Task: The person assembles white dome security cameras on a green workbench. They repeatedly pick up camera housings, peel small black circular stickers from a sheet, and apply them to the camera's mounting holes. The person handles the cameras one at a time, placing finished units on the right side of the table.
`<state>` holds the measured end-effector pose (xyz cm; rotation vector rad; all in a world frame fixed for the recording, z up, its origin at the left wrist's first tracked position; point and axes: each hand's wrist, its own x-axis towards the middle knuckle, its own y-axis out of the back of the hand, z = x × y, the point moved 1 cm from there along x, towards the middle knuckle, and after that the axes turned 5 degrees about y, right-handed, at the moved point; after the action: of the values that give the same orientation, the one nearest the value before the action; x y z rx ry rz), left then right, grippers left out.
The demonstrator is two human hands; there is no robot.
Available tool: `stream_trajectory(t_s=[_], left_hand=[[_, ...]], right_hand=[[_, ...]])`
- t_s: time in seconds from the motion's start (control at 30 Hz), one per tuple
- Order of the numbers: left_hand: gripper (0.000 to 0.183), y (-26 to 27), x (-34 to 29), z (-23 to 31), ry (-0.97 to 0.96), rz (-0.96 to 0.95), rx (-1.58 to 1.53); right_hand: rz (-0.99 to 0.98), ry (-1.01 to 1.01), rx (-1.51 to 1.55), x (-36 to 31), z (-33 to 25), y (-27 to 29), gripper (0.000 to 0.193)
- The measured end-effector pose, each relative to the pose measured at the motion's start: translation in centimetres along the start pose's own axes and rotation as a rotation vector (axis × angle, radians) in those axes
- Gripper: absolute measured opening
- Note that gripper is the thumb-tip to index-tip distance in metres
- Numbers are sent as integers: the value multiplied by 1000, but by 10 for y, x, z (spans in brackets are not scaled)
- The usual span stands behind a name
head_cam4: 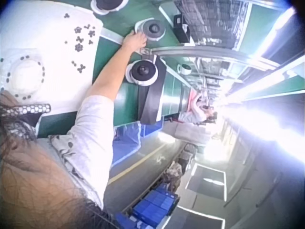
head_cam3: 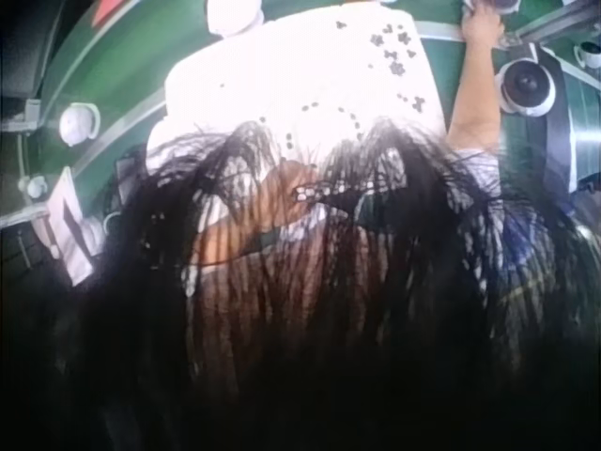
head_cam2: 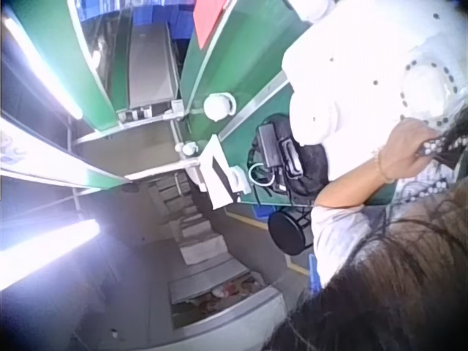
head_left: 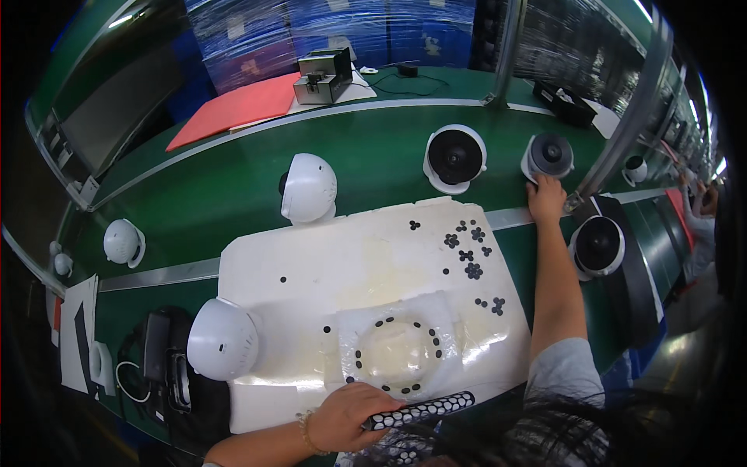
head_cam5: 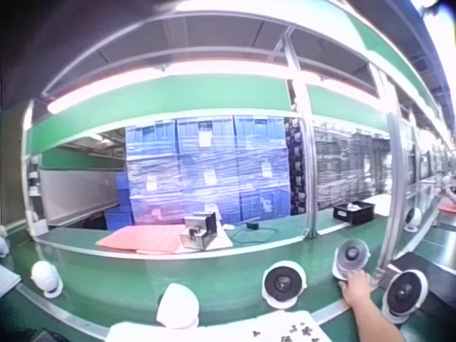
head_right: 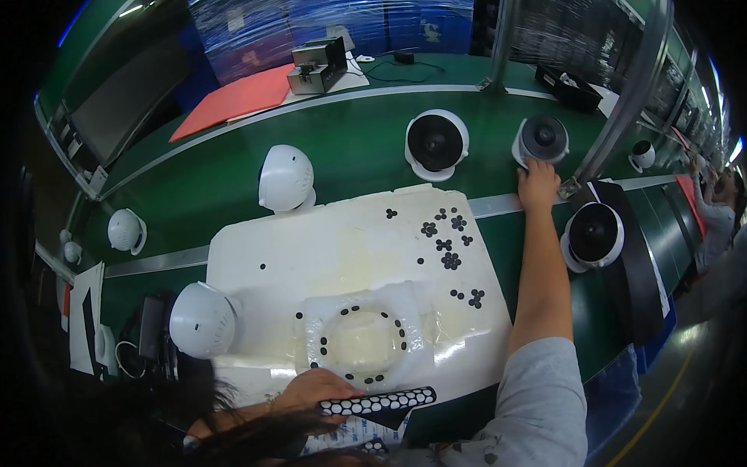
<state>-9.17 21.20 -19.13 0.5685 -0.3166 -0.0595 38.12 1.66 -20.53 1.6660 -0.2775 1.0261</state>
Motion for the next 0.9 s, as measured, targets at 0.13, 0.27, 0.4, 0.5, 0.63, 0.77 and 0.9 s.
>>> stream_trajectory(t_s=[0.13, 0.27, 0.4, 0.5, 0.63, 0.77, 0.9], left_hand=[[41, -1, 0, 3, -15, 34, 19], [39, 1, -4, 9, -24, 58, 66], [36, 1, 0, 15, -57, 47, 53], [35, -1, 1, 17, -26, -2, 62], [37, -2, -6, 15, -1, 12, 29], [44, -3, -12, 10, -33, 35, -33], [57, 1, -14, 6, -49, -29, -68]], right_hand=[[119, 266, 37, -19, -21, 25, 16], [-8, 336, 96, -61, -50, 76, 16], [-237, 208, 19, -107, -45, 119, 28], [-381, 155, 50, -116, -61, 139, 34], [-438, 596, 542, -89, -151, 153, 37], [-443, 872, 845, -60, -254, 113, 42], [-464, 652, 651, -34, -305, 73, 41]])
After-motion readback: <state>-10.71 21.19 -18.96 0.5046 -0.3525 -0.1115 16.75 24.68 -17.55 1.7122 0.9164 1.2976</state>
